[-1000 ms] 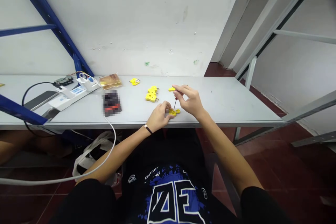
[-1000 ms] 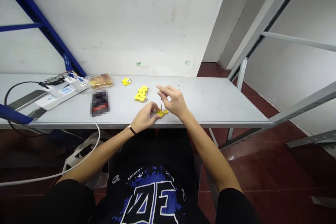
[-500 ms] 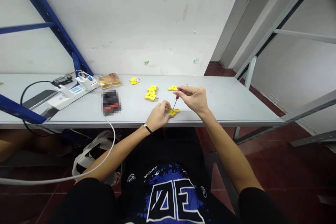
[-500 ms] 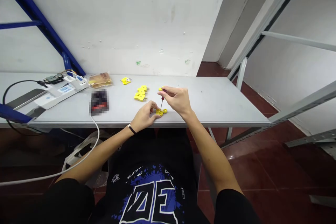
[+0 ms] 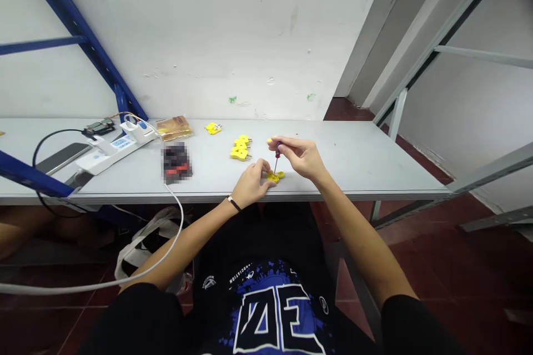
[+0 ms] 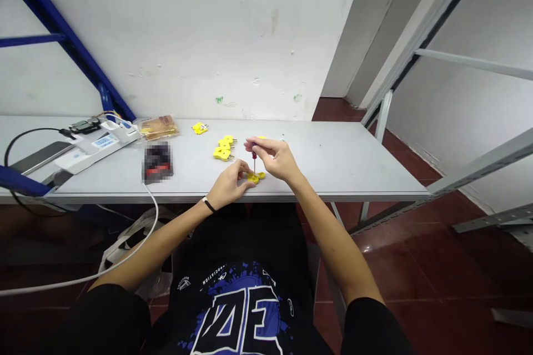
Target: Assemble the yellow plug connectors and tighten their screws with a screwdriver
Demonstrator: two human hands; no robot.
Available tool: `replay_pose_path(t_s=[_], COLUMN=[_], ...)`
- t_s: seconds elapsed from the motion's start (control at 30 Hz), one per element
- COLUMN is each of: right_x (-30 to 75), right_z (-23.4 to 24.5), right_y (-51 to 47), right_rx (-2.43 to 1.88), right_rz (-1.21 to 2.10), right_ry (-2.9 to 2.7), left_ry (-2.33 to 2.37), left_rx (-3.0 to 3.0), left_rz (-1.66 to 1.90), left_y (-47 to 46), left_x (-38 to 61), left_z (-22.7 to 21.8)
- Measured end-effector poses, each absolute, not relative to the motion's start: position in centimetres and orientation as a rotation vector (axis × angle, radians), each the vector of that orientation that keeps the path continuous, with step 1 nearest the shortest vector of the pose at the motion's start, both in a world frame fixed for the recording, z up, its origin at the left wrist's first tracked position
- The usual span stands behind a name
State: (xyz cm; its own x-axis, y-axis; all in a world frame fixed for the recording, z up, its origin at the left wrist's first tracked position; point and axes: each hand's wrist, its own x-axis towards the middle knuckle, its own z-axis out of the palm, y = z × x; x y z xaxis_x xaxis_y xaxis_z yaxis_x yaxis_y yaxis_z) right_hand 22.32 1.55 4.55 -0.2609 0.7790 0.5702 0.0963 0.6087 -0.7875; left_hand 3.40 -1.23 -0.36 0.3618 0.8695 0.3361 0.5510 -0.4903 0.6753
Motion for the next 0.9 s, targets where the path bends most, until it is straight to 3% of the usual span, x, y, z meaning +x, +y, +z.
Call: replay_pose_path(t_s=[0.67,0.9], right_x=[22.3,27.9], right_z=[5.0,4.5], right_y=[1.9,4.9], right_rx=[-0.834,-1.011], right_rz=[0.678,0.431], right_ry=[-1.432,-1.385], left_ry=[1.276,1.408], left_rx=[2.289,2.409], left_rz=[0.923,0.909], left_y=[-1.4,-1.5], left_x=[3.2,3.3], left_z=[0.1,0.3])
